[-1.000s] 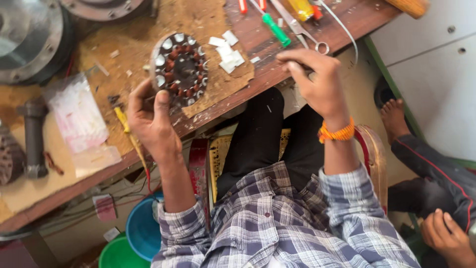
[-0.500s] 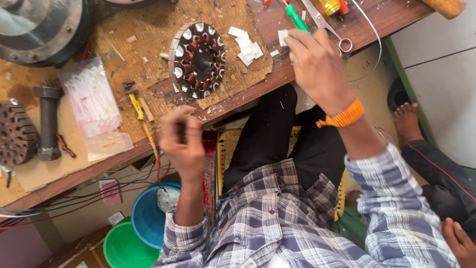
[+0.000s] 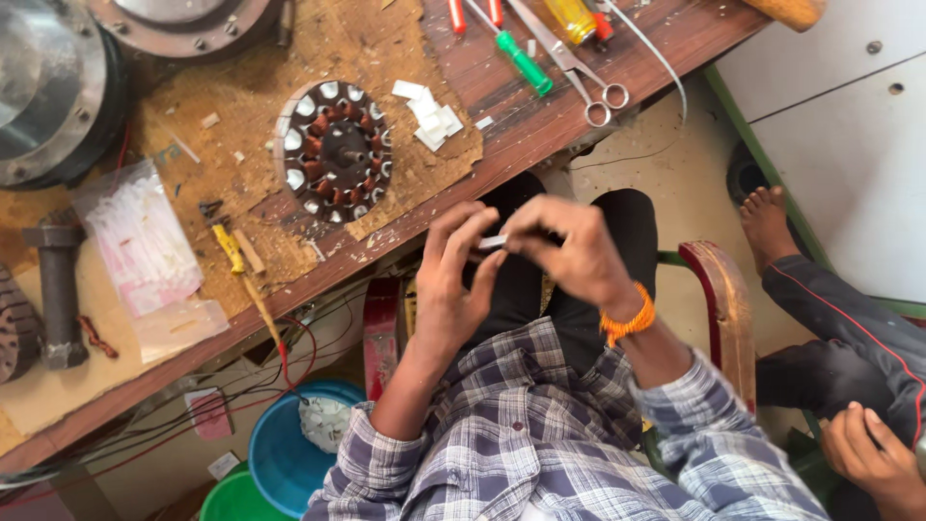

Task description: The person cuts small white insulating paper pieces with scissors and inserts them into the slots of a motor stator. They repeatedly trim the paper to fit and place it between copper windings, using a screwdriver to adjust the components.

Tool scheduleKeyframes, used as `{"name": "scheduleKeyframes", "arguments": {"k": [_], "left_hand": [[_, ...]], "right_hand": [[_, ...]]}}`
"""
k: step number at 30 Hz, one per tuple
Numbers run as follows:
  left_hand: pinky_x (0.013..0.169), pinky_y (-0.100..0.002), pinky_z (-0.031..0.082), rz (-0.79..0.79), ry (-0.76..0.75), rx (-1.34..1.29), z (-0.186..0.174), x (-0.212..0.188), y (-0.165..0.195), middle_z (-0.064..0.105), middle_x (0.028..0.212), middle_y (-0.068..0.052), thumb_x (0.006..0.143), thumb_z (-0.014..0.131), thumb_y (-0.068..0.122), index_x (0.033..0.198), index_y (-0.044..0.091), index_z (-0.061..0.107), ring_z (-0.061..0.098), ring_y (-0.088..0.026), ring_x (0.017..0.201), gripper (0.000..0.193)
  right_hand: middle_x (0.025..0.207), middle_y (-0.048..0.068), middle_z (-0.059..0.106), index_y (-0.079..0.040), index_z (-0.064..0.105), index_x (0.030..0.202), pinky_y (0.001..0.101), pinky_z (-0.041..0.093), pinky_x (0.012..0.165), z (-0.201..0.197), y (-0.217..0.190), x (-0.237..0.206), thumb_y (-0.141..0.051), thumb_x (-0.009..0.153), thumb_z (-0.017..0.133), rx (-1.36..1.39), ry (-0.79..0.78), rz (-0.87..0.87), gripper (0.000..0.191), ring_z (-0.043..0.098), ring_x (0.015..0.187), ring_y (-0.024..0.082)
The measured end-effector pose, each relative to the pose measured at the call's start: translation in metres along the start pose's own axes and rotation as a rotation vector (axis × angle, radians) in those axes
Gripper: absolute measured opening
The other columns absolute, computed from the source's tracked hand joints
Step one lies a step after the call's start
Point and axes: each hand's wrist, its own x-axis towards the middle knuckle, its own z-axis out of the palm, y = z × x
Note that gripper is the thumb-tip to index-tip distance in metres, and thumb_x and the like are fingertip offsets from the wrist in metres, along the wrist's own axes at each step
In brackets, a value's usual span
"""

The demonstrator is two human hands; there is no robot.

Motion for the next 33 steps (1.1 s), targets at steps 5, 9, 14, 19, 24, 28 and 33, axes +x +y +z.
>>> {"name": "scheduleKeyframes", "arguments": {"k": [5,9,14,19,24,28,33], "left_hand": [[0.081,-0.03,0.059,0.148,-0.082,0.022,0.003,-0.01,-0.007,0.073,0.11,-0.009,0.095,0.069,-0.009,0.113,0.008,0.062,0.071,-0.019,0.096,0.026],[0.081,-0.028,0.058,-0.152,-0.143,-0.284,0.017,-0.019,-0.019,0.075,0.116,-0.013,0.103,0.062,-0.003,0.112,0.003,0.06,0.071,-0.013,0.095,0.011],[0.071,-0.024,0.055,-0.438,-0.272,-0.4,0.032,-0.025,-0.034,0.079,0.095,-0.01,0.101,0.062,0.007,0.126,0.001,0.058,0.067,-0.01,0.077,0.026],[0.07,-0.025,0.058,-0.45,-0.181,-0.51,0.04,-0.022,-0.046,0.077,0.097,-0.008,0.101,0.062,0.008,0.116,-0.001,0.067,0.074,-0.011,0.091,0.017],[0.07,-0.025,0.057,-0.37,-0.188,-0.453,0.033,-0.013,-0.051,0.077,0.096,-0.01,0.102,0.066,0.008,0.11,-0.002,0.073,0.071,-0.012,0.085,0.014],[0.067,-0.023,0.056,-0.363,-0.157,-0.499,0.026,0.003,-0.044,0.076,0.096,-0.008,0.099,0.066,0.008,0.116,0.001,0.068,0.073,-0.009,0.086,0.019],[0.06,-0.021,0.054,-0.414,-0.103,-0.592,0.032,0.018,-0.041,0.077,0.095,-0.008,0.1,0.066,0.008,0.114,-0.001,0.068,0.067,-0.007,0.07,0.018]], "right_hand": [[0.086,0.008,0.073,-0.002,0.07,0.097,0.0235,0.056,0.072,-0.011,-0.011,-0.02,-0.005,0.095,0.073,0.353,-0.126,0.316,0.005,0.071,0.081,0.012],[0.094,0.007,0.071,-0.004,0.067,0.102,0.0279,0.058,0.076,-0.05,-0.001,0.007,-0.004,0.103,0.071,-0.368,0.15,-0.165,0.004,0.073,0.085,0.017],[0.107,0.012,0.071,-0.005,0.063,0.124,0.0352,0.057,0.071,-0.082,0.012,0.053,-0.007,0.1,0.076,-0.616,0.268,-0.04,0.028,0.072,0.082,0.023],[0.113,0.013,0.073,-0.015,0.057,0.145,0.041,0.056,0.077,-0.067,0.001,0.043,-0.005,0.093,0.079,-0.789,0.26,0.013,0.058,0.07,0.091,0.029],[0.107,0.012,0.073,-0.021,0.035,0.16,0.0321,0.058,0.07,-0.072,0.027,0.028,-0.004,0.088,0.072,-0.089,0.246,0.47,0.083,0.072,0.081,0.015],[0.103,0.007,0.069,-0.015,0.037,0.162,0.0274,0.057,0.071,-0.073,0.064,-0.006,-0.004,0.086,0.075,0.606,0.118,0.349,0.085,0.066,0.083,0.013],[0.104,0.004,0.066,0.0,0.059,0.142,0.0291,0.056,0.075,-0.062,0.082,-0.064,-0.011,0.087,0.082,0.624,-0.05,0.455,0.061,0.064,0.089,0.013]]}}
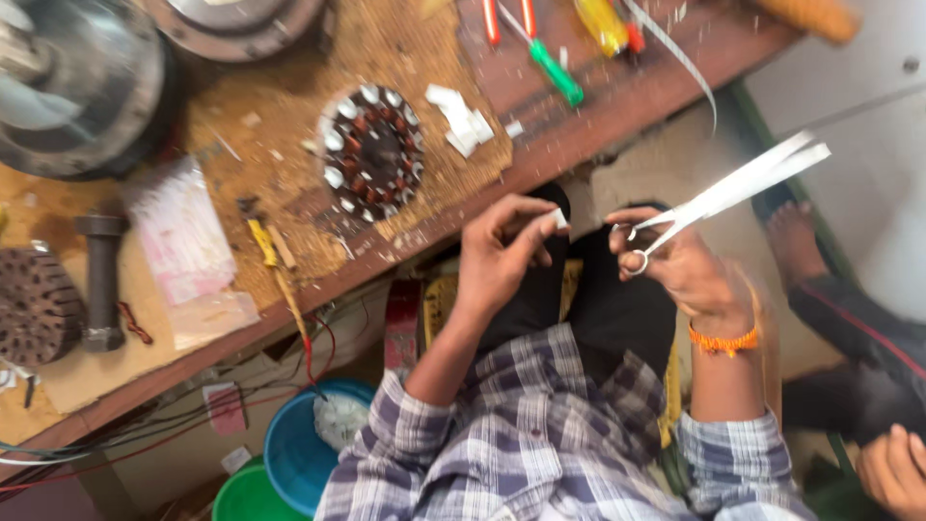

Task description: The person cuts small white insulating paper pieces with scissors and inserts them into the slots of a motor stator. They repeatedly trim the paper to fit and place it between copper windings, using a screwdriver to adjust the components.

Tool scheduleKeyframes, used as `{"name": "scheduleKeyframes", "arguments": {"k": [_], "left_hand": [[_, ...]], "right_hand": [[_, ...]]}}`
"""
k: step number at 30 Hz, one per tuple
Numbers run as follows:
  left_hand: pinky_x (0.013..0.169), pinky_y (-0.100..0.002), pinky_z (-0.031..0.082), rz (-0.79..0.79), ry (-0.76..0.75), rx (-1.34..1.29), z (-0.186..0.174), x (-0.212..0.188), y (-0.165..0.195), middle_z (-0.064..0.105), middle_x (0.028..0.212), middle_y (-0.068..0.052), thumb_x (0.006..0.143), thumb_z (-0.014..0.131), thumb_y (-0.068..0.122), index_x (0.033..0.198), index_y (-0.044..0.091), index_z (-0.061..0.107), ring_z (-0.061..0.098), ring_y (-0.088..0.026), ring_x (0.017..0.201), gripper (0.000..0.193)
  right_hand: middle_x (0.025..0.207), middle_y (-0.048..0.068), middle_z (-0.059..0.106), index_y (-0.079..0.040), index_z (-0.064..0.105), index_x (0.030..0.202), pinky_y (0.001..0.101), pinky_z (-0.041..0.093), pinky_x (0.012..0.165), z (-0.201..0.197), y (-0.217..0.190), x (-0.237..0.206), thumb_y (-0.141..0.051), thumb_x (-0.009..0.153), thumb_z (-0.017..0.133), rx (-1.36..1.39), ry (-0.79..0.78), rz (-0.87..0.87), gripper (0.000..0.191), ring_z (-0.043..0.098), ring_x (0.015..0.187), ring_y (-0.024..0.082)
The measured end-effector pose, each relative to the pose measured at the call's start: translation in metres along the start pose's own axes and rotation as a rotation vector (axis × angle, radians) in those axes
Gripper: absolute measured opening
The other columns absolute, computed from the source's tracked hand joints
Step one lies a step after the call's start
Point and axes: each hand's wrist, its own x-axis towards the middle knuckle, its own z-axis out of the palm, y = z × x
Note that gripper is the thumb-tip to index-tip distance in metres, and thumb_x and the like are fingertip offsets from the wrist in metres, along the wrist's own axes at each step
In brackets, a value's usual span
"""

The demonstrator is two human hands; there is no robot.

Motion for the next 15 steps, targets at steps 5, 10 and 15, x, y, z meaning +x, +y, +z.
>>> {"name": "scheduleKeyframes", "arguments": {"k": [5,10,15], "left_hand": [[0.062,-0.023,0.055,0.09,-0.032,-0.028,0.003,-0.003,-0.015,0.076,0.096,-0.009,0.105,0.067,0.01,0.113,-0.003,0.07,0.069,-0.008,0.075,0.015],[0.059,-0.02,0.053,0.047,-0.029,0.033,0.001,-0.003,-0.019,0.079,0.093,-0.011,0.104,0.069,0.012,0.113,-0.003,0.071,0.068,-0.007,0.068,0.017],[0.06,-0.022,0.058,0.015,-0.054,-0.004,0.006,-0.001,-0.015,0.078,0.094,-0.01,0.103,0.069,0.012,0.112,-0.003,0.071,0.075,-0.01,0.081,0.018]], "right_hand": [[0.099,0.001,0.068,-0.004,0.059,0.145,0.0235,0.052,0.083,0.007,-0.002,-0.026,-0.025,0.084,0.084,-0.118,-0.068,0.16,0.069,0.064,0.094,0.009],[0.095,0.001,0.069,-0.003,0.06,0.142,0.024,0.052,0.075,0.039,-0.009,-0.045,-0.021,0.071,0.088,-0.149,-0.105,0.267,0.078,0.065,0.088,0.009],[0.087,0.002,0.067,-0.003,0.062,0.141,0.0253,0.055,0.065,0.062,-0.018,-0.048,-0.018,0.072,0.084,-0.115,-0.15,0.399,0.074,0.068,0.074,0.011]]}}
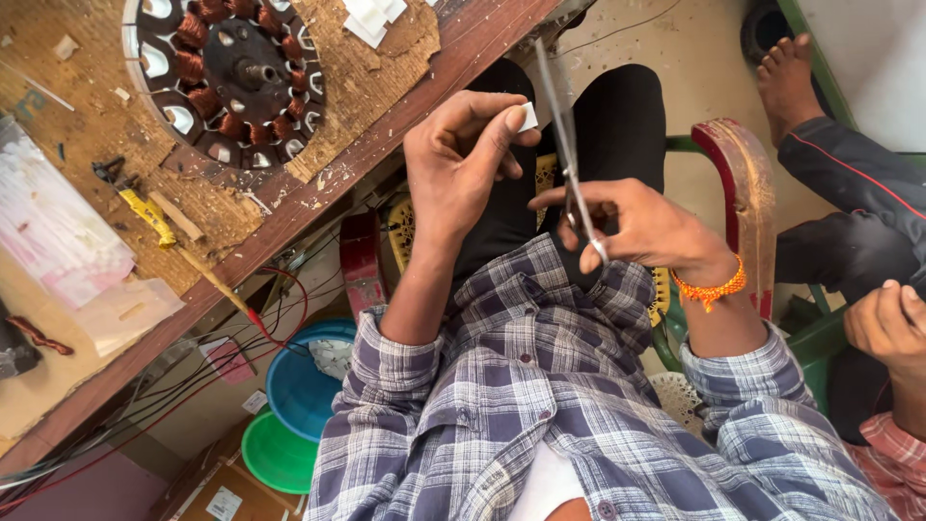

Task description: The person cuts small white insulating paper pieces with scissors and inserts them into the slots of a motor stator. They repeatedly trim the paper to fit and place it between copper windings, using a screwdriver to adjust the components.

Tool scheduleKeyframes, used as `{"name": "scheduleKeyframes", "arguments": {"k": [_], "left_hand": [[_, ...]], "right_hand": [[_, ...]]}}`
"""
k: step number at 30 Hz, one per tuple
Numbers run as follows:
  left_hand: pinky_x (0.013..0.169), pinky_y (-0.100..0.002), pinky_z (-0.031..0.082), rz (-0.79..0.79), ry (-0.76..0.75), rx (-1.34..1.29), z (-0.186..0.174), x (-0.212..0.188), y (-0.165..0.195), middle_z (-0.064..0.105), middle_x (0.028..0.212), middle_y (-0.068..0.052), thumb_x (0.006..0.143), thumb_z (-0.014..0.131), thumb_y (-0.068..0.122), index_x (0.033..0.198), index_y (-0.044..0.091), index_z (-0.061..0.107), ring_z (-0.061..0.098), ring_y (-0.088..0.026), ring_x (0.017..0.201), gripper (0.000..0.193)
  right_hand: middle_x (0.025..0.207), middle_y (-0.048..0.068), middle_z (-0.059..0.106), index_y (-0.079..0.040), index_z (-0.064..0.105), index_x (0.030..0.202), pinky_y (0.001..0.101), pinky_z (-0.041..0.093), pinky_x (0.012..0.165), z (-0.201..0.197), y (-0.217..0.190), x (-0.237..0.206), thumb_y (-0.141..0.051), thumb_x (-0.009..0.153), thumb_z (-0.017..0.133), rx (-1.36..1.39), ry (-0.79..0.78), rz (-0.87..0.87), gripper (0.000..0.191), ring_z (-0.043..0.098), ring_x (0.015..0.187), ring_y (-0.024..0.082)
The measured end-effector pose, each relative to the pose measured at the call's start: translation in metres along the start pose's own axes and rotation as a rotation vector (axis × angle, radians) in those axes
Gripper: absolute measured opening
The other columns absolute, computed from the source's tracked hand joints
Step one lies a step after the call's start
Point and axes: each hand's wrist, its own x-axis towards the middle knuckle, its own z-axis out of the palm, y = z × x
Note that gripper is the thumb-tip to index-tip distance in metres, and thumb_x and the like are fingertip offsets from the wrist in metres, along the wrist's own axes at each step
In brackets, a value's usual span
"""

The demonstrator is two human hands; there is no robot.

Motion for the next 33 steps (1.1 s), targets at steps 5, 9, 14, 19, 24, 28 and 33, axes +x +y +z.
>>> {"name": "scheduleKeyframes", "arguments": {"k": [5,9,14,19,24,28,33], "left_hand": [[0.062,-0.022,0.059,-0.044,0.005,-0.012,0.003,-0.004,-0.002,0.076,0.095,-0.007,0.103,0.07,0.011,0.11,-0.003,0.073,0.075,-0.011,0.084,0.016],[0.061,-0.021,0.059,-0.041,0.016,-0.02,0.004,-0.005,-0.004,0.076,0.095,-0.007,0.103,0.069,0.01,0.109,-0.003,0.073,0.075,-0.011,0.085,0.015],[0.061,-0.021,0.058,-0.047,0.024,-0.006,0.007,-0.004,0.0,0.077,0.094,-0.007,0.102,0.07,0.011,0.108,-0.002,0.073,0.077,-0.011,0.084,0.015],[0.062,-0.021,0.06,-0.033,0.059,0.04,0.011,-0.005,0.004,0.077,0.092,-0.007,0.102,0.07,0.01,0.107,-0.002,0.074,0.077,-0.011,0.083,0.014],[0.063,-0.021,0.06,0.013,0.032,0.105,0.013,-0.005,0.006,0.077,0.09,-0.007,0.102,0.07,0.01,0.106,-0.002,0.074,0.078,-0.011,0.081,0.013],[0.064,-0.022,0.06,-0.004,0.021,0.097,0.015,-0.004,0.007,0.077,0.09,-0.007,0.102,0.07,0.01,0.104,-0.002,0.074,0.077,-0.01,0.081,0.012],[0.062,-0.022,0.059,-0.043,0.021,0.111,0.016,-0.004,0.01,0.078,0.085,-0.006,0.101,0.07,0.009,0.103,-0.002,0.075,0.075,-0.009,0.076,0.012]], "right_hand": [[0.078,0.001,0.063,-0.001,0.066,0.139,0.0254,0.054,0.066,0.011,-0.004,-0.001,-0.014,0.076,0.079,-0.055,0.044,0.087,0.065,0.065,0.07,0.011],[0.077,-0.001,0.061,0.003,0.067,0.135,0.0246,0.046,0.064,0.013,-0.006,-0.004,-0.007,0.067,0.086,-0.025,0.025,0.027,0.071,0.057,0.071,0.007],[0.074,-0.002,0.06,0.001,0.066,0.136,0.0243,0.047,0.063,0.014,-0.008,-0.006,-0.006,0.066,0.087,-0.054,0.054,0.064,0.073,0.056,0.07,0.006],[0.074,-0.002,0.061,0.0,0.066,0.136,0.024,0.046,0.062,0.016,-0.007,-0.005,-0.009,0.065,0.089,-0.055,0.066,0.046,0.075,0.056,0.07,0.006],[0.071,-0.003,0.061,-0.001,0.069,0.133,0.024,0.043,0.058,0.013,-0.006,-0.008,-0.01,0.064,0.09,-0.134,0.122,0.068,0.073,0.053,0.065,0.005],[0.069,-0.003,0.061,-0.001,0.07,0.133,0.0233,0.043,0.058,0.013,-0.007,-0.009,-0.009,0.065,0.089,-0.14,0.13,0.072,0.071,0.053,0.064,0.004],[0.07,-0.003,0.064,-0.001,0.067,0.135,0.0224,0.045,0.058,0.013,-0.008,-0.011,-0.01,0.066,0.089,-0.113,0.101,0.046,0.073,0.056,0.065,0.004]]}}
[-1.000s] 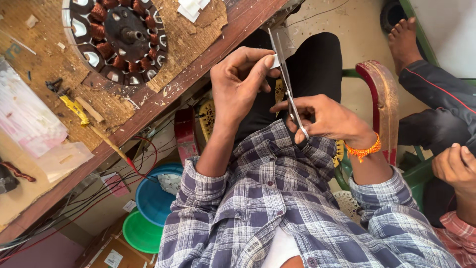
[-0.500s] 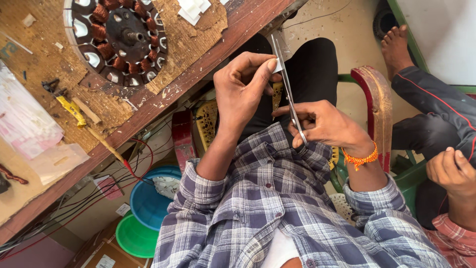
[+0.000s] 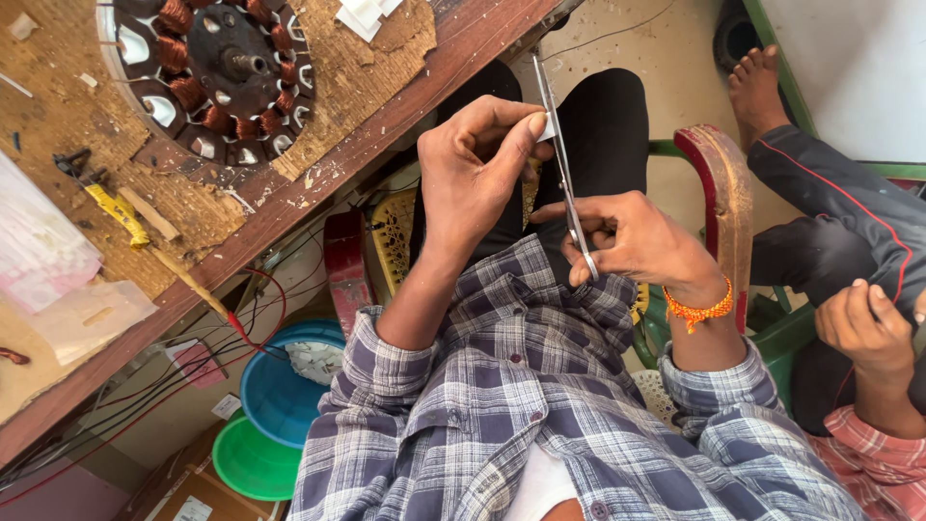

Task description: The person cuts small white insulating paper pieces with scissors and inserts them into the slots of a motor stator. They repeatedly trim the paper to fit and place it between copper windings, using a screwdriver to adjust the components.

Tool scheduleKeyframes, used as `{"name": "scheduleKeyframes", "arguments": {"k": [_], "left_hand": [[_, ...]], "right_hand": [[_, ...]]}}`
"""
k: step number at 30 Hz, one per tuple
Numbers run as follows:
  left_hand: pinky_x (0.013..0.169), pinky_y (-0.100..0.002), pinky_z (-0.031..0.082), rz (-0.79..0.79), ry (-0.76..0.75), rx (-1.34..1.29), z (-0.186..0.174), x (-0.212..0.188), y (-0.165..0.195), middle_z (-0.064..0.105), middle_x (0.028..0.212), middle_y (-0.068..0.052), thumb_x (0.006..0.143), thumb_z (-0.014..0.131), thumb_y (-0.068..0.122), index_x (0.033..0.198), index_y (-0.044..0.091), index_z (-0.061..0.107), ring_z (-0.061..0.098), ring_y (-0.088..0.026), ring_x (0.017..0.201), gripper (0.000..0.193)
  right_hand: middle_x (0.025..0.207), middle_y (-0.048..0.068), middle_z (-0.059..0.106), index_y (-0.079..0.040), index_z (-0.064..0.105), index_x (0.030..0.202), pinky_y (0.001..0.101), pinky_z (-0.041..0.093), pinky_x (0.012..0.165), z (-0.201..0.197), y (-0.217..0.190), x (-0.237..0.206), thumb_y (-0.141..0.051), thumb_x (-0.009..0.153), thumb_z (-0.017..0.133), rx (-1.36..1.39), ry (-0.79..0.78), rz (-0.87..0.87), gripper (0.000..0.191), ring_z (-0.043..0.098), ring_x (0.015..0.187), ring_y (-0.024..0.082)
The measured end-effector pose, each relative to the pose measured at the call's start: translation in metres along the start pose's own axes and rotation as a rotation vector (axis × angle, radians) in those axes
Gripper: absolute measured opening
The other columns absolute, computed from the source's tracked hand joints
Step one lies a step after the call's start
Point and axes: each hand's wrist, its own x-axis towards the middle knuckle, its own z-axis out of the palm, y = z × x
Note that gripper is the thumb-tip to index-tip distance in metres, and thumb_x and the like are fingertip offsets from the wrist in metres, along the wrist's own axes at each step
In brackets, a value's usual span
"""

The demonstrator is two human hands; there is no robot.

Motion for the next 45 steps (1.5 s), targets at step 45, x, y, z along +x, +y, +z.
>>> {"name": "scheduleKeyframes", "arguments": {"k": [45], "left_hand": [[0.061,-0.025,0.053,0.035,-0.151,-0.127,-0.002,0.004,-0.037,0.067,0.096,-0.009,0.109,0.061,0.008,0.108,0.003,0.057,0.069,-0.016,0.077,0.006]], "right_hand": [[0.08,0.012,0.075,-0.007,0.077,0.095,0.0389,0.055,0.069,-0.09,-0.149,0.07,-0.03,0.085,0.089,-1.354,0.64,-0.288,0.028,0.074,0.074,0.028]]}}
